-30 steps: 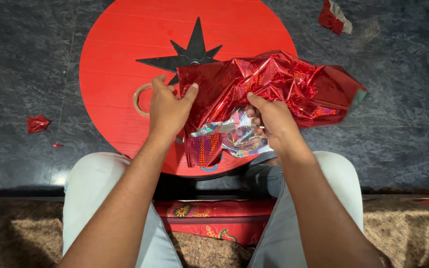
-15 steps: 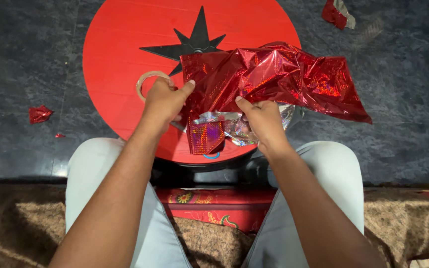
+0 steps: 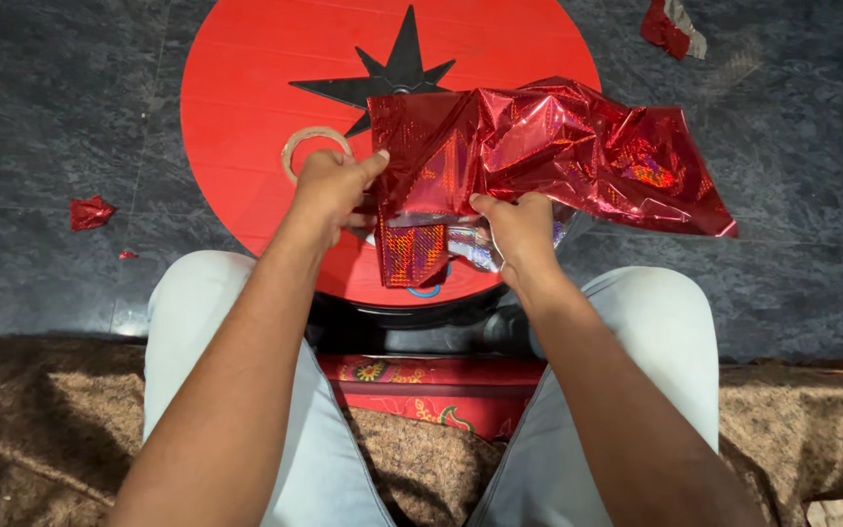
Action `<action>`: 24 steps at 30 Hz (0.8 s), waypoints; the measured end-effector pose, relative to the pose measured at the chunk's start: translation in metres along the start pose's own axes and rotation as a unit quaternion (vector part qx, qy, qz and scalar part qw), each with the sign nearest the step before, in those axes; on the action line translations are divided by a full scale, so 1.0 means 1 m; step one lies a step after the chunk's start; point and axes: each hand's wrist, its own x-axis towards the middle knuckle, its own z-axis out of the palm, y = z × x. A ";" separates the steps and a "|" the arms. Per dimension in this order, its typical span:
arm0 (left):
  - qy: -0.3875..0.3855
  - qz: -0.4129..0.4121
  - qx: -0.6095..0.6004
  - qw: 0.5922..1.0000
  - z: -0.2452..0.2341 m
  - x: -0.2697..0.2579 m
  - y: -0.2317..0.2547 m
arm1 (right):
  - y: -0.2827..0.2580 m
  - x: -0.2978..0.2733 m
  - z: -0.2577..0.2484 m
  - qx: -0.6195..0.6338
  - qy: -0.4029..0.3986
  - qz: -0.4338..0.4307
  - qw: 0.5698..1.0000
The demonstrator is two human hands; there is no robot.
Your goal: The person wraps a rectangular box with red metallic wrapping paper on a small red table. They fold the paper around the box, smooth the edges, and secure the folds with clear tape. Scissors and a roll of tape are visible on the table.
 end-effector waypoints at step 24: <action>0.045 0.061 0.096 0.992 0.001 -0.005 -0.006 | 0.022 0.013 -0.009 -0.004 0.089 -0.015 0.996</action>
